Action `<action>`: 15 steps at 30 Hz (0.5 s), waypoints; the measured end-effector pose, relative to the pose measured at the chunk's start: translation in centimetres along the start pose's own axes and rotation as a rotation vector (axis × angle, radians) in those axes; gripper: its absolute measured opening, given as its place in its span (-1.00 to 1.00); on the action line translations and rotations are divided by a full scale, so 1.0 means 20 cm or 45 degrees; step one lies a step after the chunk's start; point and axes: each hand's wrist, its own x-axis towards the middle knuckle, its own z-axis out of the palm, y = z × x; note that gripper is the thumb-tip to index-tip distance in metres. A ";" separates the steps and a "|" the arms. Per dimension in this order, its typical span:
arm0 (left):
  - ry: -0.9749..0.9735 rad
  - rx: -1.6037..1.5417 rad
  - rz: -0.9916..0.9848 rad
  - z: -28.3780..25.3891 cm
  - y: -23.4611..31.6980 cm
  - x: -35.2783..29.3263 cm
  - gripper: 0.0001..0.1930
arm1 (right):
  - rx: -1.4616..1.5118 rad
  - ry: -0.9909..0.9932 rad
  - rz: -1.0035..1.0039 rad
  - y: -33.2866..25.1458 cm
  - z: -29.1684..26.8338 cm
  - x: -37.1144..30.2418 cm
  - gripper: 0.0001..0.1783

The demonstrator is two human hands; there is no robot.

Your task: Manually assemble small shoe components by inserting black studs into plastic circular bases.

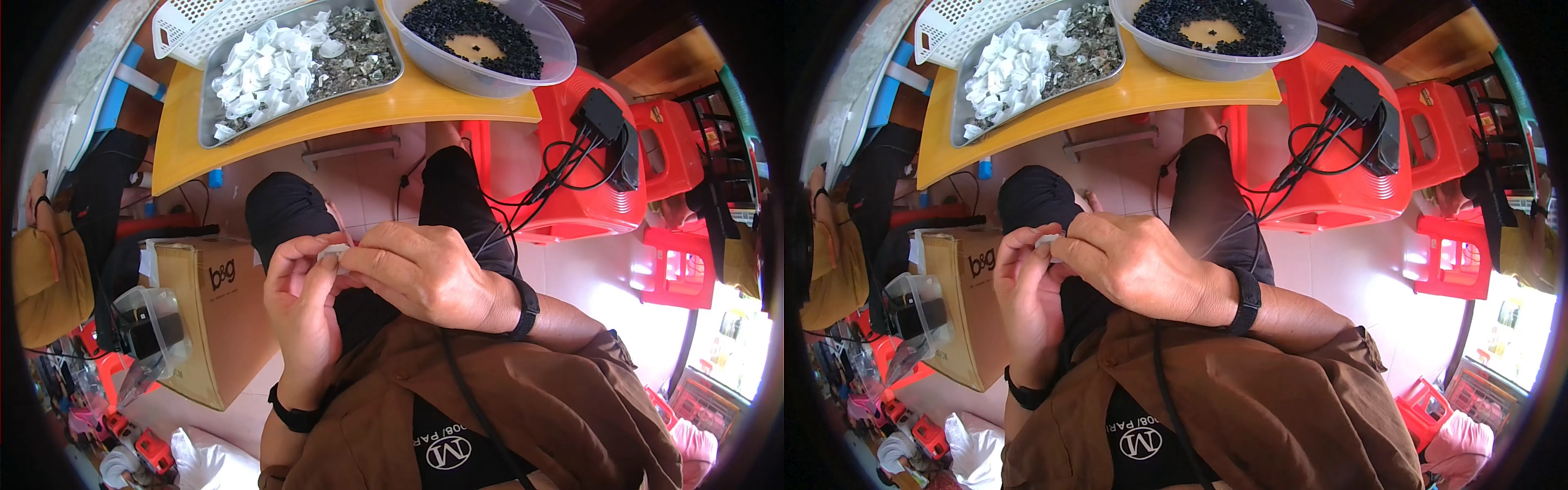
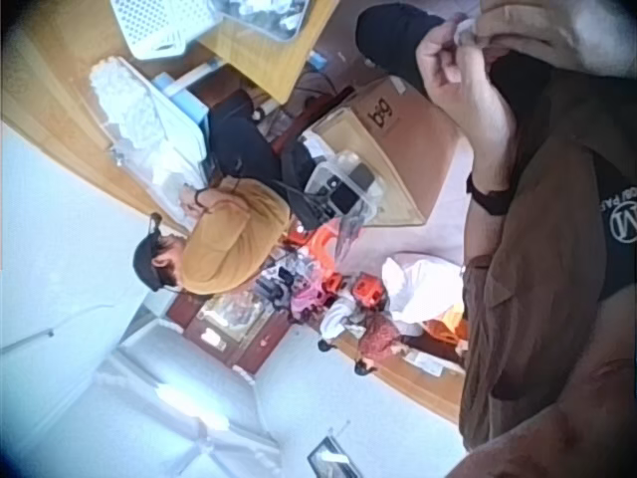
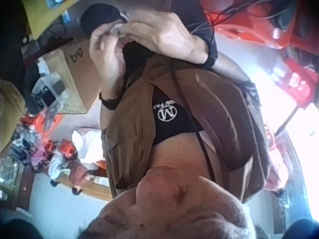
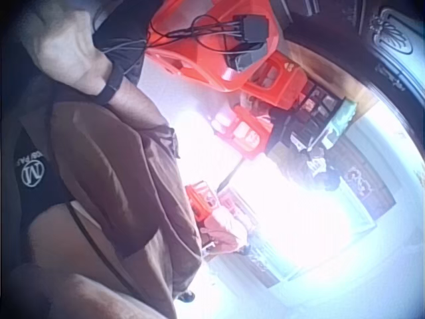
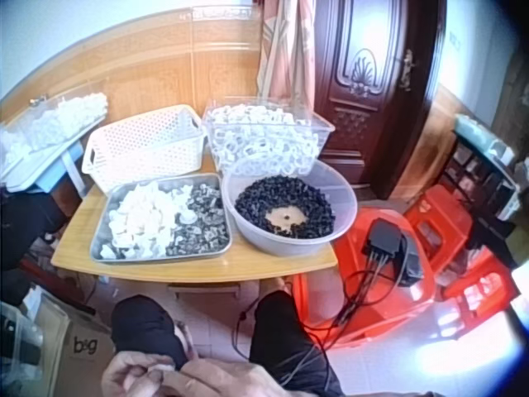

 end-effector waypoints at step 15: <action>-0.002 -0.178 -0.113 -0.04 -0.01 0.04 -0.89 | 0.189 0.003 0.232 0.01 0.02 0.03 -0.63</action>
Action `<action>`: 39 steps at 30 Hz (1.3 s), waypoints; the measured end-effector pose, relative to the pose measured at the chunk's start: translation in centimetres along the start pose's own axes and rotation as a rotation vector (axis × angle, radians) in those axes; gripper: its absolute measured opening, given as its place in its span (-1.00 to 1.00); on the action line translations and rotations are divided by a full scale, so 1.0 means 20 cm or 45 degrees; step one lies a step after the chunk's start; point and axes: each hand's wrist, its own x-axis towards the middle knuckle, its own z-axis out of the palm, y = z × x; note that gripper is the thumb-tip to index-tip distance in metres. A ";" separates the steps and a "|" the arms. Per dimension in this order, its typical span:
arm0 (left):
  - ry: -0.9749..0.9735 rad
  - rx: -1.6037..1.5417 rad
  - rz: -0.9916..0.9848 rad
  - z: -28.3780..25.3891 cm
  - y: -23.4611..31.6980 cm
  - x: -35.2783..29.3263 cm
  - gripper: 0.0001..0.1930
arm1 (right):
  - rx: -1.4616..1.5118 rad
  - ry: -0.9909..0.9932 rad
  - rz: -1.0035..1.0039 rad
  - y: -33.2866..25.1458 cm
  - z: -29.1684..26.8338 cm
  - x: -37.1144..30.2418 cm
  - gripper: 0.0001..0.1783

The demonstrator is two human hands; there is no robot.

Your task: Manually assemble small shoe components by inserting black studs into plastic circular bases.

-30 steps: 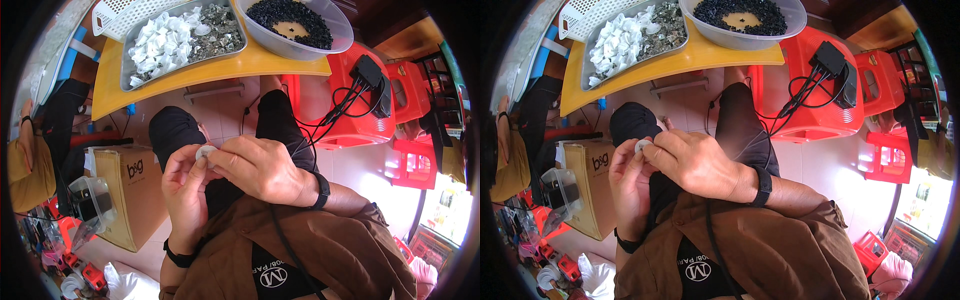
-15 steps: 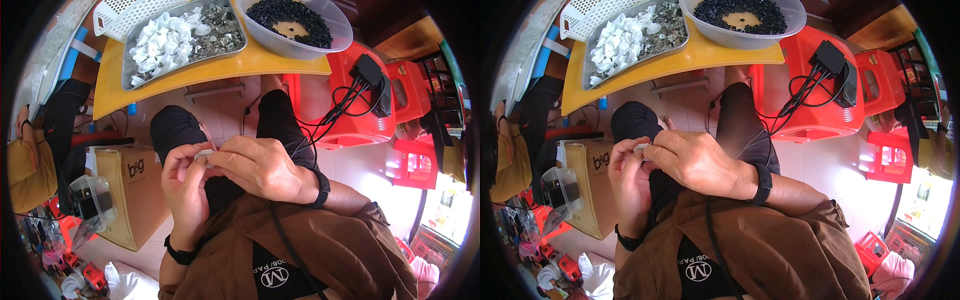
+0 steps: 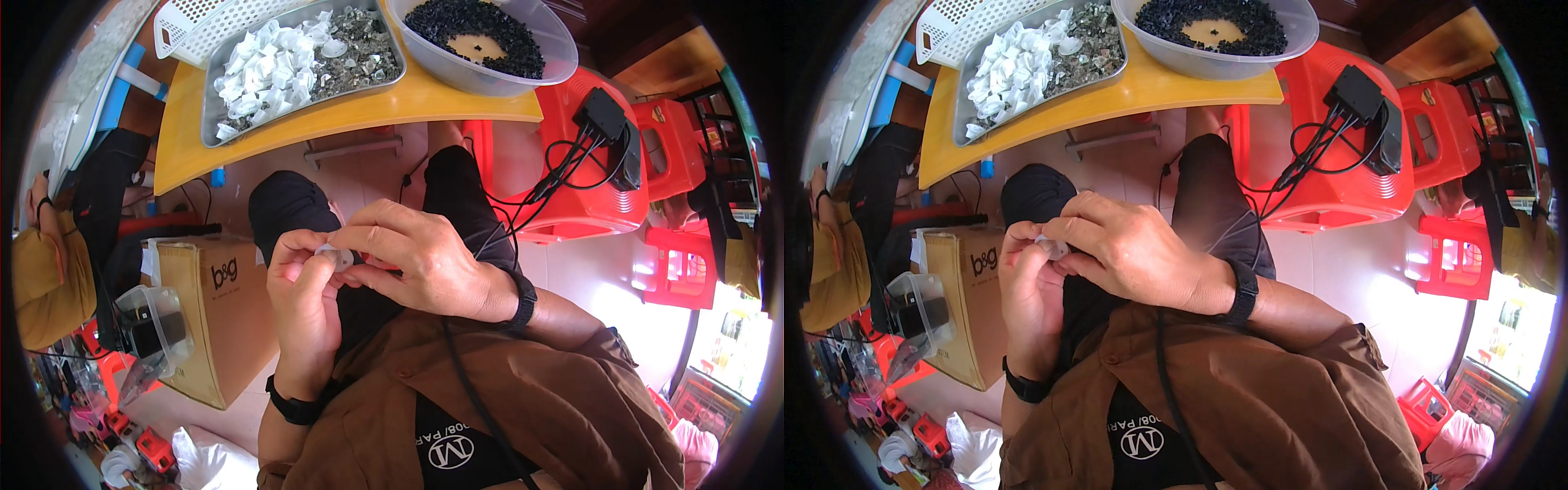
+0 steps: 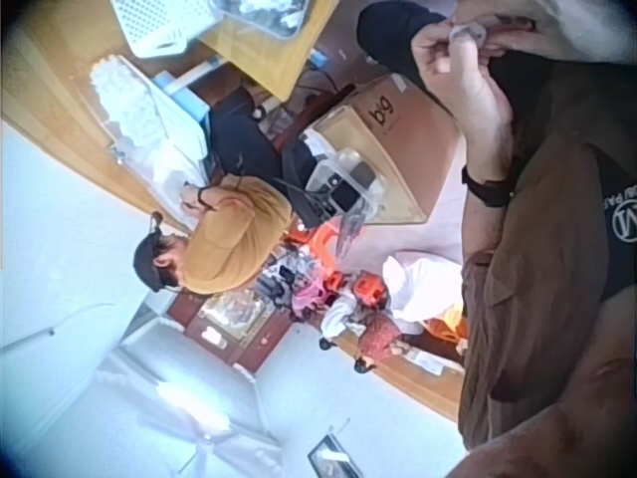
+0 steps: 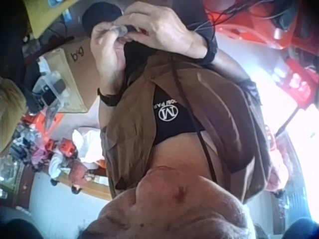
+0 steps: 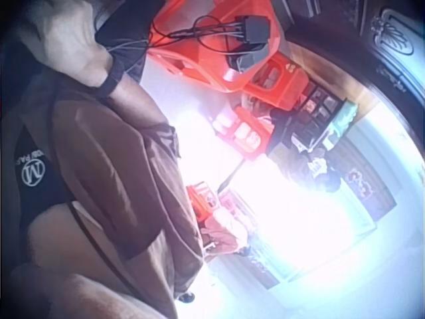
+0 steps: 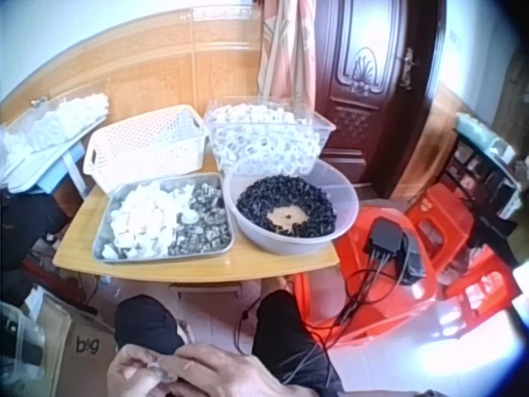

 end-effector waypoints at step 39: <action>0.101 0.082 0.061 -0.04 0.00 -0.03 -0.82 | -1.071 -0.164 0.540 0.54 -0.87 0.50 -0.72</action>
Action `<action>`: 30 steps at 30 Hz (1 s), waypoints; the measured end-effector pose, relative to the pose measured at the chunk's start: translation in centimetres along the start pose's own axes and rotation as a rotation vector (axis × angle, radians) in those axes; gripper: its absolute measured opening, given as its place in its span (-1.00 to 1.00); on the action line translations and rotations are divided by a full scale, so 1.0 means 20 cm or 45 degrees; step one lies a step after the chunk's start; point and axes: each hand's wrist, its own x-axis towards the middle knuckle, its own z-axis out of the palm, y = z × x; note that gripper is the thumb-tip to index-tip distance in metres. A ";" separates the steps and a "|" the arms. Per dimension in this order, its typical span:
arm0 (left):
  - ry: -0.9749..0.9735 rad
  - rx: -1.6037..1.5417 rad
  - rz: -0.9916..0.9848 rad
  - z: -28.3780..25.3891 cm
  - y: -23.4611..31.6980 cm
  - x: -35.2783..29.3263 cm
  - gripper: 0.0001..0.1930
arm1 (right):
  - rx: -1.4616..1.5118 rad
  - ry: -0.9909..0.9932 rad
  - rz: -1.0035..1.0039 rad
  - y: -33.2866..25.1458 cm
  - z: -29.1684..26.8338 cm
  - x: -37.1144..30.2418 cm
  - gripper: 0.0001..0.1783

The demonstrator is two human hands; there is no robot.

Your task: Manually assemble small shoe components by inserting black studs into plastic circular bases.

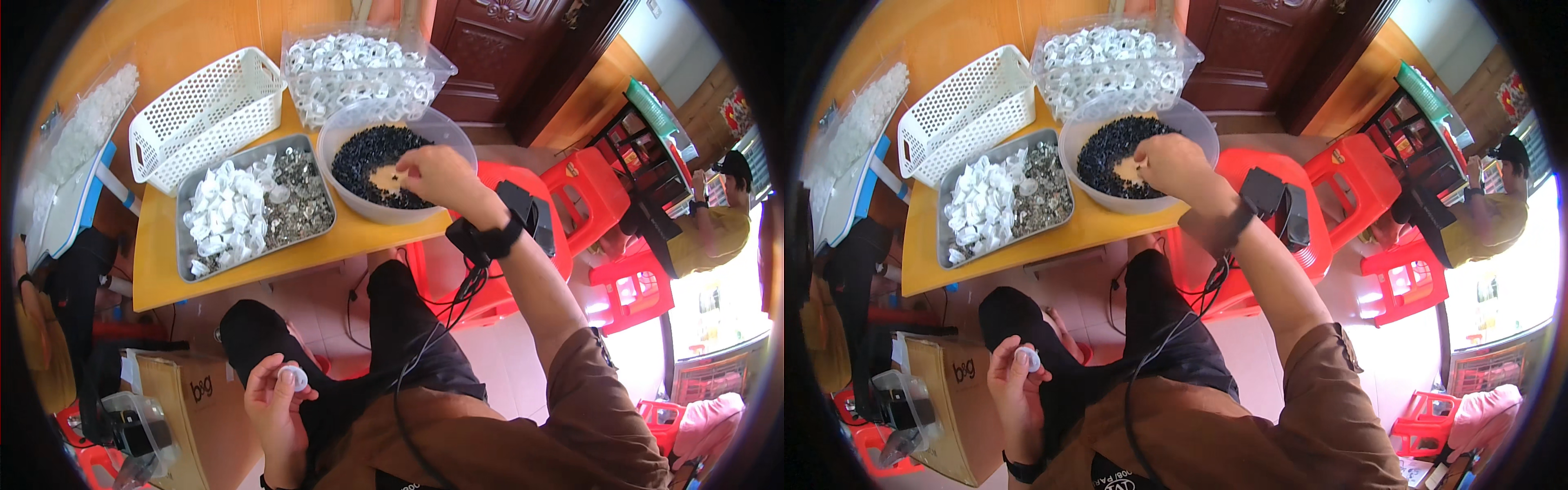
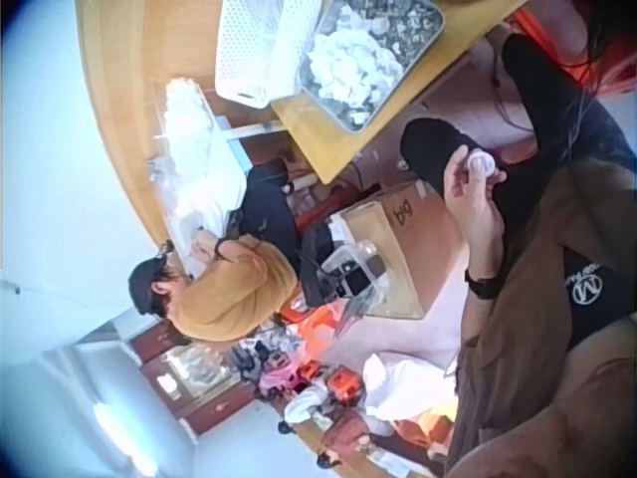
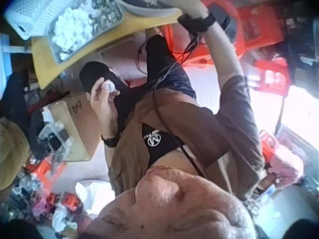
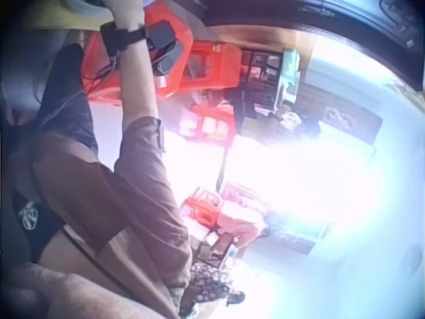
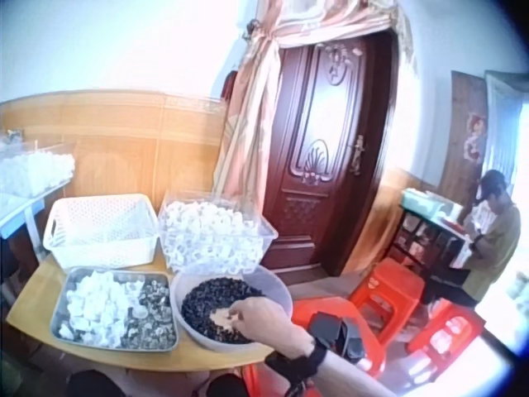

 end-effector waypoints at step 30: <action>-0.112 0.258 -0.020 0.13 0.06 -0.01 -0.80 | 1.397 0.124 -0.238 -0.45 -0.08 -0.43 -0.81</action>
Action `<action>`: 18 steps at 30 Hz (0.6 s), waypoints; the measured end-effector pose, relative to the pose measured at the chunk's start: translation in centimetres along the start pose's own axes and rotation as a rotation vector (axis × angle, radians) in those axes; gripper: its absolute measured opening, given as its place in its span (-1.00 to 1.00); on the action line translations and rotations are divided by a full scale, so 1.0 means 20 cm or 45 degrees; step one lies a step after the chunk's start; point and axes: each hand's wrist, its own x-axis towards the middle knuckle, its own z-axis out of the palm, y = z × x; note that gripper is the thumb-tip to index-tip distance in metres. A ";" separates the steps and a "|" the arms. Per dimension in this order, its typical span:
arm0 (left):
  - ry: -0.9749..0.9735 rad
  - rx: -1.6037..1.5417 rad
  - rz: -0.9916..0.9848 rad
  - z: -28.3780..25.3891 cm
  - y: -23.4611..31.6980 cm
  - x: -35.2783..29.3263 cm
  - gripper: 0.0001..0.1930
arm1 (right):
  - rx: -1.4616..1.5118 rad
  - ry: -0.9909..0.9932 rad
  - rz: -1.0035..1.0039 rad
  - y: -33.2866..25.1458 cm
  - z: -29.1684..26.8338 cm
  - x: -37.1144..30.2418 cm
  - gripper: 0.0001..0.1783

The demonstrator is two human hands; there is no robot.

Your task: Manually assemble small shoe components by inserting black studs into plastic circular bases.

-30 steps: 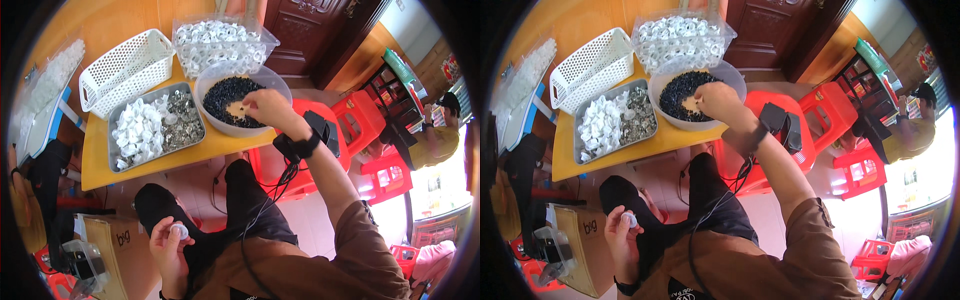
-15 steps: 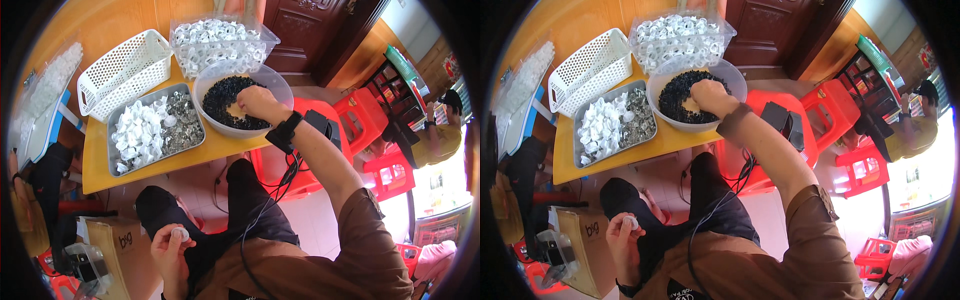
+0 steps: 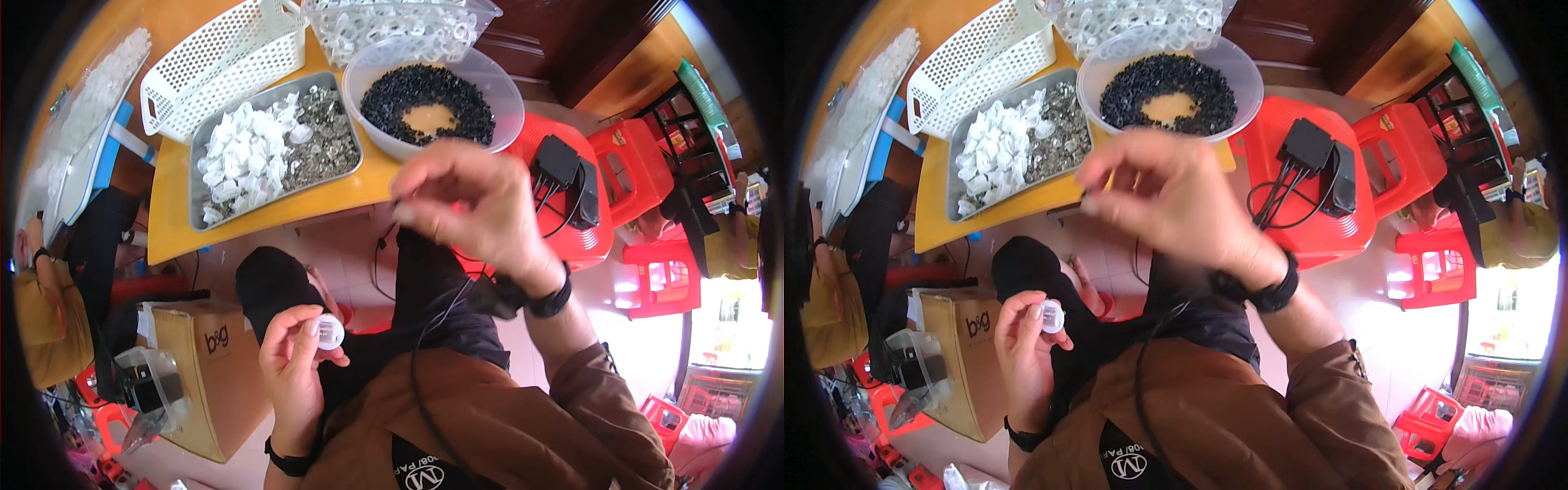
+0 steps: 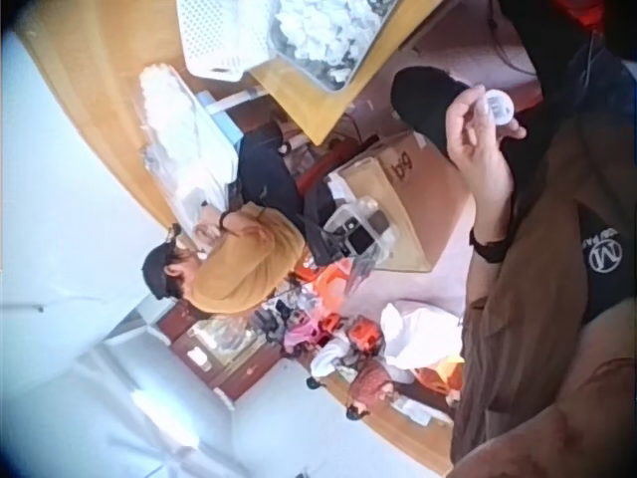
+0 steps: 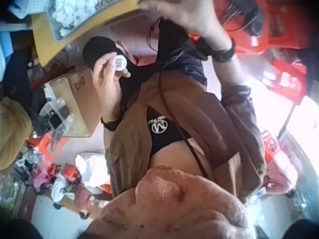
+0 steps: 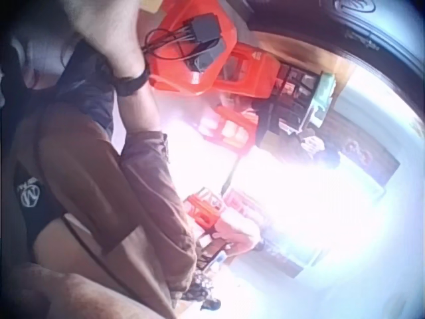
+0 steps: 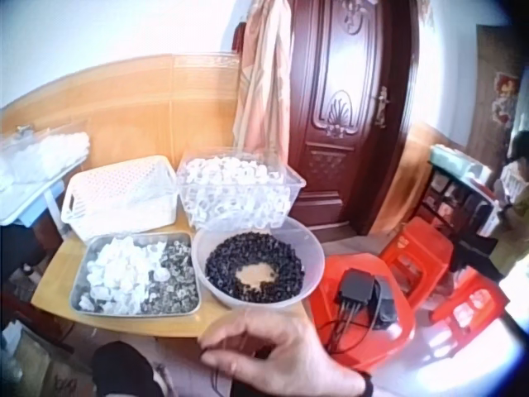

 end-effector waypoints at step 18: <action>-0.215 0.130 0.123 0.03 0.04 -0.05 -0.83 | -0.127 -0.083 -0.486 0.06 0.34 -0.26 -0.72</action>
